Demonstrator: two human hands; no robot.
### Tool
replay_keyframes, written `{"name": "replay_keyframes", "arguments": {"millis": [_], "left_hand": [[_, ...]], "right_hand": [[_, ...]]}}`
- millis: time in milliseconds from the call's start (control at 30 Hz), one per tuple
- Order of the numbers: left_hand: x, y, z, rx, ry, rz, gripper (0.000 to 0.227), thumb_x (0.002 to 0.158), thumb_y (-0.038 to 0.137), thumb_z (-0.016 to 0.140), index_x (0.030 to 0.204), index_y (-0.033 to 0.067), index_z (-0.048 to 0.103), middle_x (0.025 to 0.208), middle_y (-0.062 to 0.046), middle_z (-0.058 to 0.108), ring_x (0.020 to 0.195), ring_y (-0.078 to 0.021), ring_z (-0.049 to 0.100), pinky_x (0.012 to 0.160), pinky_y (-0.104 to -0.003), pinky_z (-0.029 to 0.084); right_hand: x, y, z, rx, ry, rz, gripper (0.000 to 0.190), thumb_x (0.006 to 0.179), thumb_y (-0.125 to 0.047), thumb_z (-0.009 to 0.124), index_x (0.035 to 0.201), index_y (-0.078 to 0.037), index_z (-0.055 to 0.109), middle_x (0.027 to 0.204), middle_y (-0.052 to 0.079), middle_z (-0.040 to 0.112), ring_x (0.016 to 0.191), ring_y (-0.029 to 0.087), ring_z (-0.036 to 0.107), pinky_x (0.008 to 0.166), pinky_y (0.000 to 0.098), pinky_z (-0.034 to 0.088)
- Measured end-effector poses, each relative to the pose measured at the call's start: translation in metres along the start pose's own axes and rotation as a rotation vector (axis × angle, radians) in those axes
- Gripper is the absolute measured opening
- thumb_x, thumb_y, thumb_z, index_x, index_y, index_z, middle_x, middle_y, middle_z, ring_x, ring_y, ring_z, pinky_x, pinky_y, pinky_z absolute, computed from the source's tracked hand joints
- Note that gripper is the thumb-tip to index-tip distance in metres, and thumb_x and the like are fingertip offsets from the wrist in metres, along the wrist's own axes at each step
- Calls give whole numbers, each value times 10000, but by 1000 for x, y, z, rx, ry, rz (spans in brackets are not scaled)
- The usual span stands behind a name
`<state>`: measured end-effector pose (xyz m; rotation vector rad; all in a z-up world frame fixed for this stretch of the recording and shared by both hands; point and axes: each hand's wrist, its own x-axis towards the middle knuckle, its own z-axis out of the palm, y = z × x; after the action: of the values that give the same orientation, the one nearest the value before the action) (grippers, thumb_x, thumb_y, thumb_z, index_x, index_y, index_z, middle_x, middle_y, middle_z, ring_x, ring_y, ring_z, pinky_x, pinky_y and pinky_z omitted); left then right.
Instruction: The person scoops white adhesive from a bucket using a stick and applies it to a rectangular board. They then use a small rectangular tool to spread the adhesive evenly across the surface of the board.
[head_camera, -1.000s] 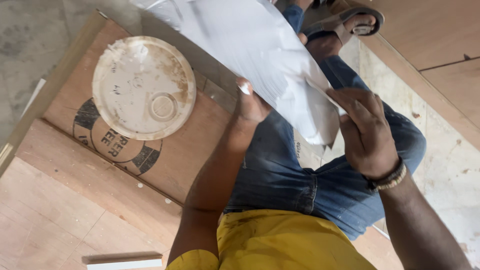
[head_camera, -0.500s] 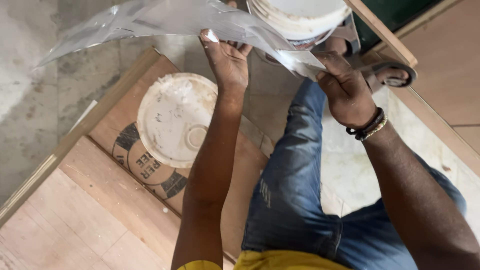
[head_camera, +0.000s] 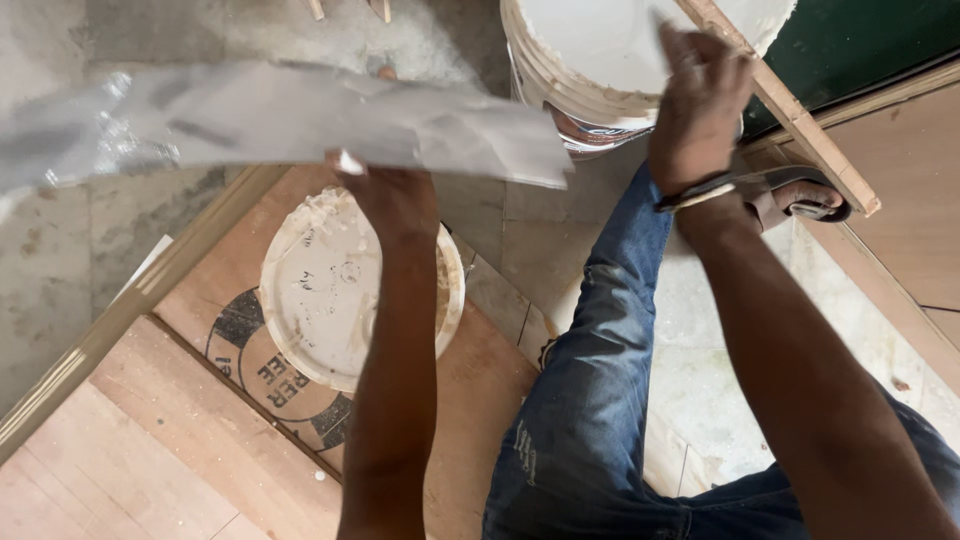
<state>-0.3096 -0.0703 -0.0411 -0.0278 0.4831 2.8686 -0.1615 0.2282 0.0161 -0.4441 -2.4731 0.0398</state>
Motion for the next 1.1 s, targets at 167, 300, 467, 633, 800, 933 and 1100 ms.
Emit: {"name": "replay_keyframes", "arguments": {"millis": [167,300,467,633,800,933,1100], "left_hand": [[-48,2,-23,-120,43,-85,457,975,371,636,1327,85,582,1274,-45,642,1136,-184,615,1030,-355,492],[-71,2,-14,-163,-14,-84,379,1030,326,631,1315,79,596,1258,-42,649,1133,-185,594,1026,-345,478],[-99,6,-5,-114,193,-143,423,888,343,696,1228,98,636,1198,-13,676,1104,-163,614,998,-315,490],[-120,9,-34,-86,78,-166,435,839,307,767,1203,97,653,1157,9,685,1100,-145,620,1013,-312,491],[-145,8,-81,-137,37,-141,389,926,262,779,1245,89,638,1210,17,675,1146,-87,602,1103,-267,470],[-158,21,-75,-408,81,-249,532,878,331,769,1338,108,623,1300,-3,668,1230,-142,594,1125,-326,470],[-169,28,-40,-82,104,-134,784,746,417,817,1403,77,558,1377,-44,642,1302,-217,561,1139,-395,421]], "right_hand": [[-27,-20,-21,84,-90,-60,482,935,38,630,1406,-66,653,1333,116,567,1275,342,500,1140,517,394],[-25,-20,-28,-130,-163,-96,390,976,-43,636,1364,-71,653,1333,96,571,1258,313,510,1168,549,376],[-19,-17,-35,-270,-258,-197,448,968,-92,593,1413,-70,632,1266,105,600,1200,298,558,1041,522,423],[-4,-12,-39,-436,-377,-389,417,980,-130,584,1368,17,628,1151,142,632,1080,271,610,903,414,506],[4,-17,-46,-405,-500,-406,320,985,-114,585,1257,43,649,1123,143,646,1067,269,624,922,399,534],[1,-12,-53,-306,-366,-454,356,983,-106,586,1303,38,642,1171,136,645,1084,258,619,922,397,543],[-2,-23,-57,-427,-333,-490,401,923,-134,589,1271,57,644,1143,149,649,1022,254,628,881,370,560]]}}
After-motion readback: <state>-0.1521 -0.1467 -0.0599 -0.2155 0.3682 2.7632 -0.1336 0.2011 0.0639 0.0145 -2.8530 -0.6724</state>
